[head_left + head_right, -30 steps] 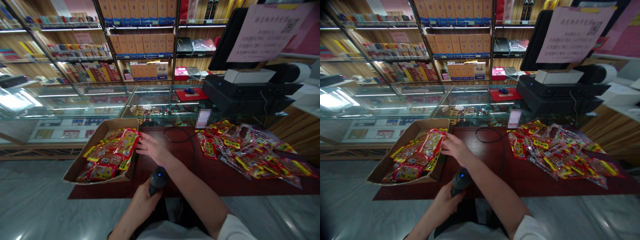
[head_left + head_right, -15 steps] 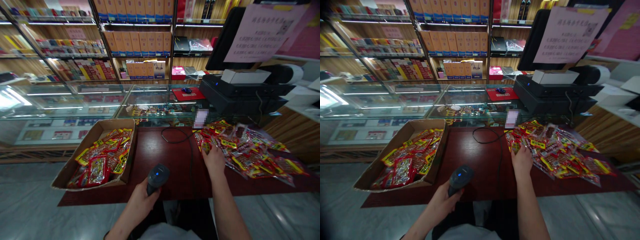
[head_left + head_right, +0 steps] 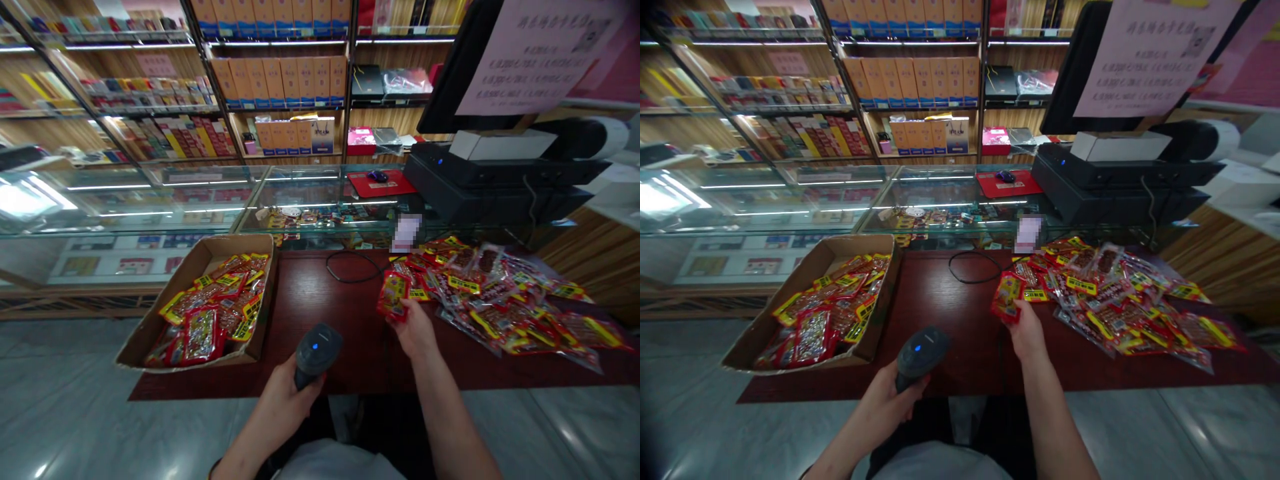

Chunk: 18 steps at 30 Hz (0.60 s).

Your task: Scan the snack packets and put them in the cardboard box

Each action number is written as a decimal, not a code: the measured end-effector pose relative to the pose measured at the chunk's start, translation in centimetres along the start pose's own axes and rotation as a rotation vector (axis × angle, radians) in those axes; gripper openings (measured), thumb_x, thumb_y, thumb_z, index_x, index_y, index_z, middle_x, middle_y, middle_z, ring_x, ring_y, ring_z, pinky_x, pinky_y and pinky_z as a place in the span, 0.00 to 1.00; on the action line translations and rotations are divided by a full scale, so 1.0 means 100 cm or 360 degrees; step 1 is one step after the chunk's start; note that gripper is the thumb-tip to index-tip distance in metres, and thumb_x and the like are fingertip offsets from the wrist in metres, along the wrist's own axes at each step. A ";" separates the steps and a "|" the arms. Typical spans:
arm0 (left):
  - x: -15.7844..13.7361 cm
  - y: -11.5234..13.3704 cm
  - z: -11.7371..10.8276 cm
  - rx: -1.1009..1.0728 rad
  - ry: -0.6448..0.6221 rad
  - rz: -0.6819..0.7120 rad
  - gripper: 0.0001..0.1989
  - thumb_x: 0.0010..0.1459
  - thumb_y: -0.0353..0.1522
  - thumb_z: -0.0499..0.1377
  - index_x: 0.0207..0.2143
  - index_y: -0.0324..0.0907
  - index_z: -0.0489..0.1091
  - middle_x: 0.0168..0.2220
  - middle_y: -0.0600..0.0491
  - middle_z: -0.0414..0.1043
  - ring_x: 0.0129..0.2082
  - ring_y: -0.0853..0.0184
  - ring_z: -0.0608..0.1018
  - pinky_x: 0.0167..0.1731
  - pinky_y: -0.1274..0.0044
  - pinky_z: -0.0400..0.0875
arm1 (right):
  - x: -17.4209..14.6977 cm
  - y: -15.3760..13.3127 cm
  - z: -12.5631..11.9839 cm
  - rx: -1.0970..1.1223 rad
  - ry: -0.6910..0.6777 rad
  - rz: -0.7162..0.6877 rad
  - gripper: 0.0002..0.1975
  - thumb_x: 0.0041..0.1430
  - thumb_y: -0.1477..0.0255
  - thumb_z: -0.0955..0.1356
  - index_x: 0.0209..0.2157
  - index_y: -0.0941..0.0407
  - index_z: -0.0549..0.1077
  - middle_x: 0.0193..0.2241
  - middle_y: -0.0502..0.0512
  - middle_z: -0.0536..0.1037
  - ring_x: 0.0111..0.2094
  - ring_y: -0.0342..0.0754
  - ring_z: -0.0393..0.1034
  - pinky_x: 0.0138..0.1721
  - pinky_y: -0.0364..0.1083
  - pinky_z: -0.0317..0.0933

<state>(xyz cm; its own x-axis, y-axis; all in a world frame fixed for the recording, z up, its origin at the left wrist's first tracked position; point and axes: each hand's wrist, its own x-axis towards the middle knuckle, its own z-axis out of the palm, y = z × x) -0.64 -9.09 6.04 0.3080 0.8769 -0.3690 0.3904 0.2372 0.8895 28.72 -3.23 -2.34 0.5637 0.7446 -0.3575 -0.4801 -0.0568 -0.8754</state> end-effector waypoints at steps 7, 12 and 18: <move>-0.007 0.010 0.001 -0.0023 -0.0060 0.0020 0.08 0.58 0.37 0.62 0.37 0.41 0.71 0.19 0.62 0.65 0.17 0.71 0.67 0.20 0.80 0.60 | -0.041 0.018 0.048 0.0166 -0.0318 0.0155 0.14 0.41 0.69 0.79 0.33 0.54 0.79 0.31 0.50 0.86 0.32 0.48 0.80 0.34 0.44 0.72; -0.010 0.014 0.002 -0.0013 -0.0034 0.0070 0.08 0.57 0.36 0.62 0.37 0.41 0.74 0.17 0.61 0.65 0.19 0.70 0.67 0.22 0.79 0.62 | -0.049 0.024 0.055 0.0160 -0.0396 0.0223 0.15 0.44 0.66 0.78 0.35 0.55 0.79 0.32 0.53 0.86 0.32 0.50 0.82 0.34 0.45 0.73; -0.011 0.018 0.003 0.0020 -0.0031 0.0135 0.07 0.57 0.33 0.62 0.37 0.40 0.77 0.20 0.58 0.68 0.23 0.67 0.71 0.26 0.78 0.66 | -0.052 0.026 0.058 0.0116 -0.0410 0.0247 0.16 0.43 0.64 0.78 0.35 0.55 0.80 0.29 0.51 0.86 0.31 0.50 0.82 0.33 0.45 0.73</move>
<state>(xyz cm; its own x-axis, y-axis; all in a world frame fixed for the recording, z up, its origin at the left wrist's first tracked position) -0.03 -9.75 7.93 0.3573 0.8852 -0.2979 0.3729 0.1573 0.9145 20.65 -3.38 -0.83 0.2953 0.8755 -0.3825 -0.5991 -0.1421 -0.7879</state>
